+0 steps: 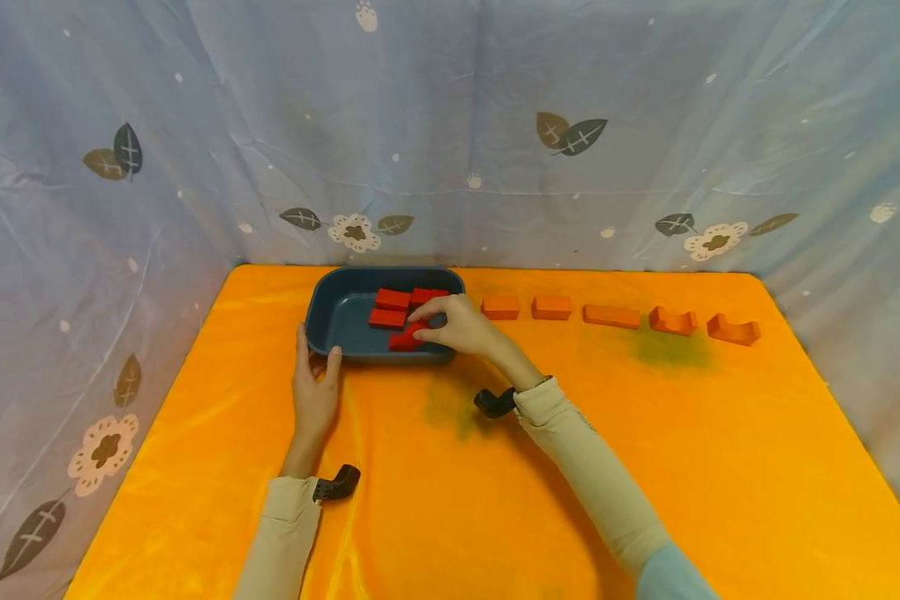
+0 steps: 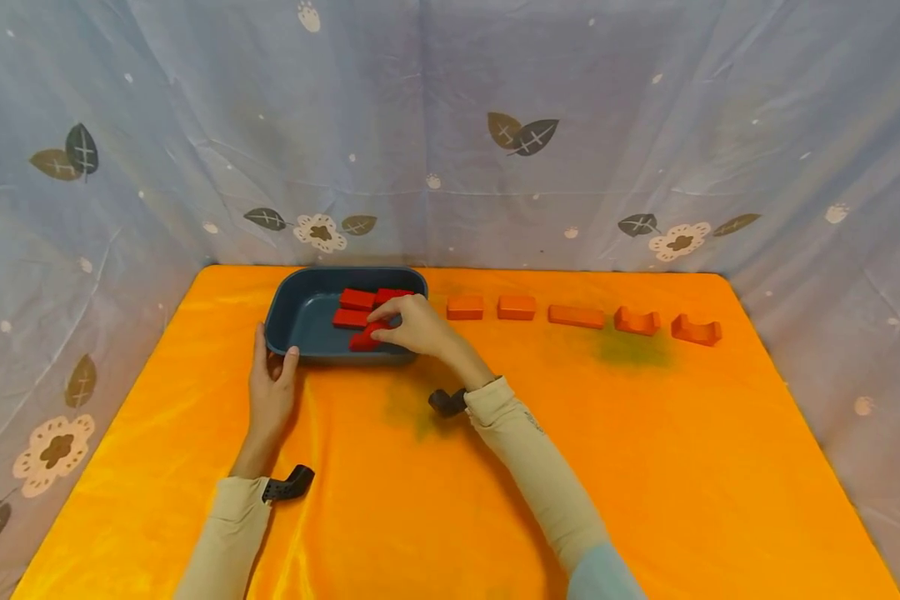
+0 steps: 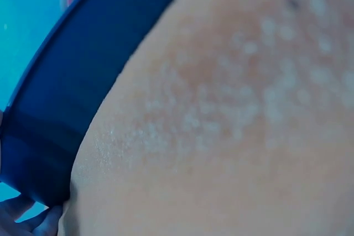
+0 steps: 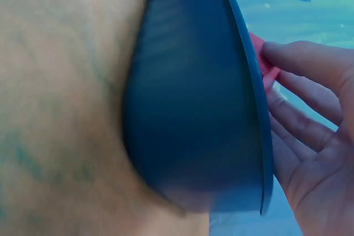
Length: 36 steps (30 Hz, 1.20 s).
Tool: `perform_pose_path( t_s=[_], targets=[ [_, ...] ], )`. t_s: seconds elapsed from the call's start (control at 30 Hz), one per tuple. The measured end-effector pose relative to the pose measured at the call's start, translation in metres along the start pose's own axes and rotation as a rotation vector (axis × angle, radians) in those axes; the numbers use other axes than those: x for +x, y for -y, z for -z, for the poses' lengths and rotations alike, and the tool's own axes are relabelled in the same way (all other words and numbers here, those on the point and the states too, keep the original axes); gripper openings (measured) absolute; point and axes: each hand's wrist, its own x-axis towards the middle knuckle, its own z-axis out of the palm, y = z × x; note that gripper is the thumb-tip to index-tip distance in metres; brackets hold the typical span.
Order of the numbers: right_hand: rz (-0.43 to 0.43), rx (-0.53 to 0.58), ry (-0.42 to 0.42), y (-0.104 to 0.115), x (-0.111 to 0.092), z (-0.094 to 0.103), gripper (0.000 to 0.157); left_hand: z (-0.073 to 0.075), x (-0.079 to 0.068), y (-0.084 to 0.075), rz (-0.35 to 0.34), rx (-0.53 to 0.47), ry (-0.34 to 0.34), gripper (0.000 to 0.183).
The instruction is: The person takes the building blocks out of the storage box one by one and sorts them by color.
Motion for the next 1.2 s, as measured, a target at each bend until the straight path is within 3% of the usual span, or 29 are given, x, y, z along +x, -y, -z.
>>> perform_pose_path(
  t_s=[0.07, 0.3, 0.5, 0.73, 1.03, 1.2],
  targets=[
    [-0.011, 0.04, -0.009, -0.002, -0.005, 0.004, 0.026, 0.001, 0.001, -0.002, -0.001, -0.008, 0.001, 0.073],
    [-0.045, 0.108, -0.107, -0.007, -0.025, 0.025, 0.021, 0.002, -0.01, -0.042, 0.033, 0.018, 0.031, 0.07],
    [-0.141, 0.168, -0.201, -0.015, -0.048, 0.039, 0.019, 0.004, -0.009, -0.042, 0.036, 0.015, 0.02, 0.071],
    [-0.213, 0.208, -0.229, -0.029, -0.066, 0.045, 0.03, 0.003, -0.01, -0.041, 0.034, 0.01, 0.021, 0.071],
    [-0.346, 0.525, -0.255, -0.046, -0.093, 0.05, 0.034, 0.003, -0.011, -0.043, 0.041, 0.019, 0.021, 0.071],
    [-0.383, 0.557, -0.242, -0.056, -0.104, 0.053, 0.037, 0.002, -0.011, -0.044, 0.043, 0.018, 0.023, 0.071]
  ],
)
